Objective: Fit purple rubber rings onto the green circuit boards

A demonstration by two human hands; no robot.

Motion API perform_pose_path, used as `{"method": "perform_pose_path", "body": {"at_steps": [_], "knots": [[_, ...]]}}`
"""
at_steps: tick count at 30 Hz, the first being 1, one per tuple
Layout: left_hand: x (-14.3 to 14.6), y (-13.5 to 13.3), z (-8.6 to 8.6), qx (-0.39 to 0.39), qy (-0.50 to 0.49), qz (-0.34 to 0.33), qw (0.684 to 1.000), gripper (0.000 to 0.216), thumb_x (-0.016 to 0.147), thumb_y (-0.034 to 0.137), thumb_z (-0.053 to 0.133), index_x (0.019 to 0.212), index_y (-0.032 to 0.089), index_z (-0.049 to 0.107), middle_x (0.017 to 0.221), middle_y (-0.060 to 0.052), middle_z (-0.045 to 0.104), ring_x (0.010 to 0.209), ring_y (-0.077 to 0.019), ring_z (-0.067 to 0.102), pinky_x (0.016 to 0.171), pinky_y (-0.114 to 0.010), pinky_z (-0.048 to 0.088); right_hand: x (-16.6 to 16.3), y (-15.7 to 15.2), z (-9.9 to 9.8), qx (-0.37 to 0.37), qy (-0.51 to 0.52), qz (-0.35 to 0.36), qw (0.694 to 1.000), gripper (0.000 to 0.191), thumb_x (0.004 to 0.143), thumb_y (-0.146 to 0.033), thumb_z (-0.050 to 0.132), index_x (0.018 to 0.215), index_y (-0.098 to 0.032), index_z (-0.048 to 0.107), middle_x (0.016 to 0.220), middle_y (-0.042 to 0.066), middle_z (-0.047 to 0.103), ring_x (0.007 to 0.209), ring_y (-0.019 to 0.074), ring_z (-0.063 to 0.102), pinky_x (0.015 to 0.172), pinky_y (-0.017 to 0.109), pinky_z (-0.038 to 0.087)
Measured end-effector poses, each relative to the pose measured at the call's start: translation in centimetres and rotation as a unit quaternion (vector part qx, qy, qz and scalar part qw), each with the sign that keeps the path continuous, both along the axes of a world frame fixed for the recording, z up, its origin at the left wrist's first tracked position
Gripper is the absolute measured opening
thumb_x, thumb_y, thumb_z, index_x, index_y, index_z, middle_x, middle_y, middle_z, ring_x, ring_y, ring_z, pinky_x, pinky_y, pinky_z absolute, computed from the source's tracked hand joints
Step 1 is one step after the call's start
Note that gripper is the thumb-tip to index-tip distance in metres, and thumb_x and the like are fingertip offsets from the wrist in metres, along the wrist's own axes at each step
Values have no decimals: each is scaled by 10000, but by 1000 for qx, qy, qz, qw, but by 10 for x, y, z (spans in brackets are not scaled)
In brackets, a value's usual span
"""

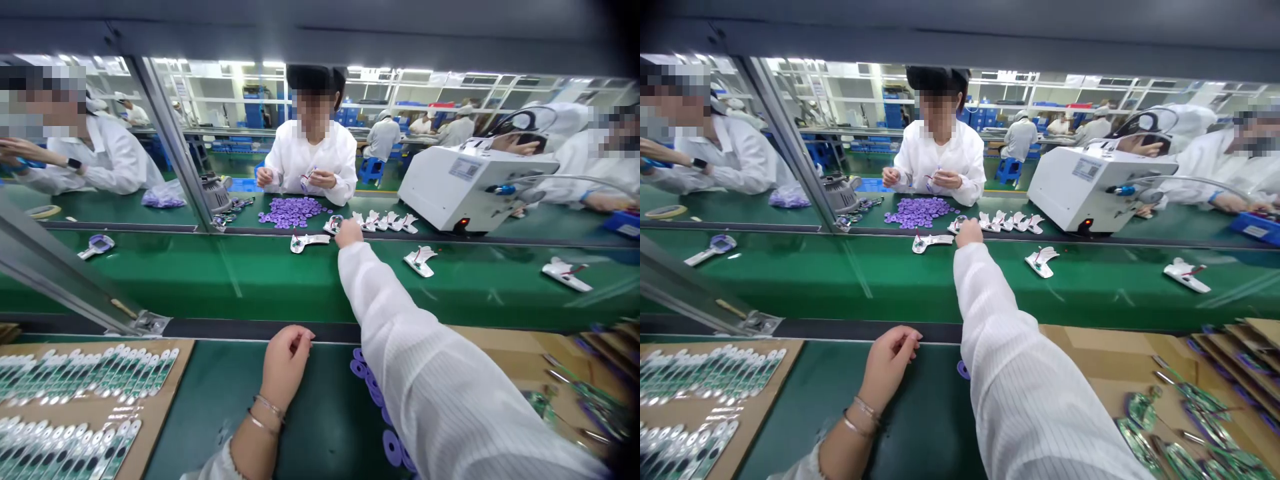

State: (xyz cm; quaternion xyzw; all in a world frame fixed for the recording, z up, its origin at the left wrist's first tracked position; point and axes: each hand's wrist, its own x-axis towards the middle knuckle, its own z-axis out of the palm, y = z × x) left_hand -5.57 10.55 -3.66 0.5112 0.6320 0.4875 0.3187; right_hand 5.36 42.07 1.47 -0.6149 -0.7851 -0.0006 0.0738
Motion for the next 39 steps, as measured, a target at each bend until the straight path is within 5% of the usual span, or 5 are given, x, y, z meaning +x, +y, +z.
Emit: {"method": "perform_pose_path", "body": {"at_steps": [6, 13, 26, 33, 39], "knots": [[-7, 4, -4, 11, 17, 6, 1000, 250, 874, 356, 513, 832, 178, 683, 777, -67, 673, 665, -186, 637, 623, -304, 529, -46, -37, -8, -13, -22, 141, 990, 376, 937, -337, 584, 1267, -165, 534, 1286, 101, 542, 1113, 241, 572, 927, 463, 503], [-44, 8, 0, 130, 268, 316, 901, 927, 724, 537, 674, 1444, 67, 329, 1415, -262, 397, 1348, -411, 337, 1080, -572, 313, -45, -106, 13, -179, -65, 277, 942, 313, 925, -367, 601, 1144, -143, 599, 1127, 74, 622, 952, 184, 627, 825, 380, 543], [-47, -4, -13, 135, 370, -29, 919, 370, 875, 436, 532, 1105, 210, 714, 999, -108, 730, 930, -293, 649, 864, -418, 500, 142, -145, 39, -80, -5, -27, 996, 346, 938, -337, 584, 1231, -155, 554, 1226, 96, 574, 1042, 217, 602, 876, 424, 532], [-86, -90, -18, 104, 374, -81, 918, 307, 845, 390, 555, 1044, 237, 732, 1017, -75, 745, 941, -285, 669, 879, -424, 521, 131, -184, 38, -111, 127, 87, 982, 208, 940, -289, 579, 1065, -137, 648, 1110, 73, 646, 1003, 194, 622, 897, 397, 515], [-127, -150, -1, 21, 443, -24, 896, 500, 765, 144, 408, 1205, 183, 641, 1274, -104, 628, 1128, -299, 603, 980, -458, 479, 136, -316, 30, -131, 256, 213, 934, 302, 805, -18, 559, 864, -220, 774, 967, 8, 725, 948, 142, 649, 891, 242, 480]]}}
